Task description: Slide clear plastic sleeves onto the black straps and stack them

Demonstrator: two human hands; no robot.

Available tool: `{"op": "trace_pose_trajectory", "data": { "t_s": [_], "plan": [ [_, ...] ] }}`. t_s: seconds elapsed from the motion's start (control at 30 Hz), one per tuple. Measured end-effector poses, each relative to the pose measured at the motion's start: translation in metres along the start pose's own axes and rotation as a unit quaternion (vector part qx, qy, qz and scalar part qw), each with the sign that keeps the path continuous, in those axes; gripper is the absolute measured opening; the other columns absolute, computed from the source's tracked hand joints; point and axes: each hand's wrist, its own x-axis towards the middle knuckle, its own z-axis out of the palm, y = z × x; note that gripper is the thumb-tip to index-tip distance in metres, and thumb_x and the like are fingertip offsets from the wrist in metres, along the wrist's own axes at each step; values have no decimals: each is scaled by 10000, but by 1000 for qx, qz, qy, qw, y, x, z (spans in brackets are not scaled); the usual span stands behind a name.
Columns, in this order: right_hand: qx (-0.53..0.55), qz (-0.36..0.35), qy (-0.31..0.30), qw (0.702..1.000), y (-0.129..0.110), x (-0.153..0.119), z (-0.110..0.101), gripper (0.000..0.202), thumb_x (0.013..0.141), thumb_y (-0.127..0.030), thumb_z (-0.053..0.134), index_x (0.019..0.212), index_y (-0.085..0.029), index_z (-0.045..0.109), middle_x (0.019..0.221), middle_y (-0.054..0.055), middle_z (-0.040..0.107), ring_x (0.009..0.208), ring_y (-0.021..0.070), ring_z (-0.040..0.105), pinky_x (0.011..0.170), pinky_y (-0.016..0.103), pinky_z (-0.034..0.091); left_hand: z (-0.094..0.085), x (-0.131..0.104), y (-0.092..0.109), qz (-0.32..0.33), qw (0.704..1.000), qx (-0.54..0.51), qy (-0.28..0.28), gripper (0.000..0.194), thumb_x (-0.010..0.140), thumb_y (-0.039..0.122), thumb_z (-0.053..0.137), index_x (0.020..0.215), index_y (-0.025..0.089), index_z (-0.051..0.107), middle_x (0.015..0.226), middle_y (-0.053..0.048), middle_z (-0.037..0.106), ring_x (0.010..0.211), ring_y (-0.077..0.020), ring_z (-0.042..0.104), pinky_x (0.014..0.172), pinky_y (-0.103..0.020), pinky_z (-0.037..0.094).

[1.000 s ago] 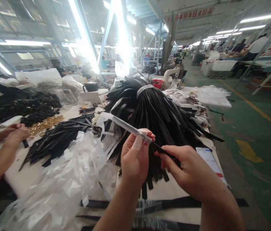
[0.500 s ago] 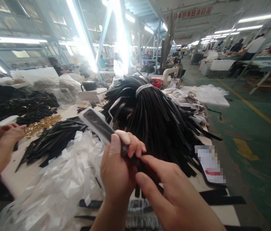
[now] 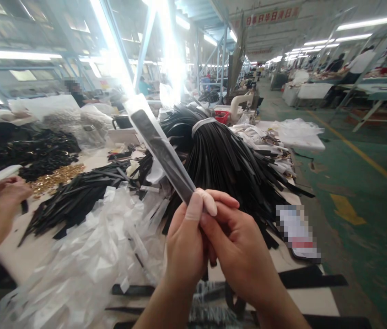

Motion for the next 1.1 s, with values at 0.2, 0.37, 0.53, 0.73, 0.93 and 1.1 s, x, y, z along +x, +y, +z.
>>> {"op": "trace_pose_trajectory", "data": {
  "t_s": [0.2, 0.37, 0.53, 0.73, 0.93, 1.1],
  "plan": [
    [-21, 62, -167, 984, 3, 4, -11, 319, 1019, -343, 511, 785, -165, 636, 607, -11, 620, 503, 88, 536, 469, 178, 378, -21, 18, 15, 103, 991, -51, 67, 318, 960, 433, 584, 740, 206, 552, 768, -4, 662, 798, -168, 681, 847, -319, 564],
    [-51, 22, -35, 998, 9, 12, -12, 378, 1035, -380, 489, 751, -164, 617, 555, -26, 551, 486, 81, 486, 479, 188, 368, -7, 10, -12, -2, 1000, 12, 19, 335, 961, 440, 567, 741, 187, 577, 854, -57, 720, 686, -168, 676, 648, -274, 563],
    [27, 77, -160, 984, 11, 15, -22, 318, 1019, -379, 508, 822, -158, 625, 612, -16, 602, 481, 92, 537, 454, 188, 402, -12, 16, -8, 20, 999, 6, 26, 331, 970, 436, 543, 758, 187, 592, 890, -58, 729, 705, -169, 691, 693, -297, 581],
    [6, 68, -111, 991, 18, 20, -16, 374, 1028, -373, 484, 741, -158, 590, 534, -27, 554, 425, 69, 455, 407, 172, 334, -15, 19, -13, 11, 998, 22, 57, 331, 938, 459, 578, 766, 180, 623, 728, -39, 703, 617, -161, 679, 618, -271, 564],
    [27, 99, -168, 980, 31, 29, -29, 366, 1018, -417, 481, 814, -144, 615, 588, 1, 612, 458, 101, 537, 447, 200, 412, -17, 26, -26, -34, 998, 17, 41, 309, 910, 455, 611, 795, 169, 635, 753, -39, 715, 530, -130, 644, 571, -262, 551],
    [29, 111, -153, 982, 34, 31, -26, 370, 1018, -399, 477, 764, -154, 588, 509, -34, 535, 395, 71, 442, 384, 168, 330, -19, 29, -29, -2, 997, 8, 79, 308, 918, 451, 602, 797, 168, 627, 797, -51, 728, 620, -149, 690, 613, -259, 564]
  ]
}}
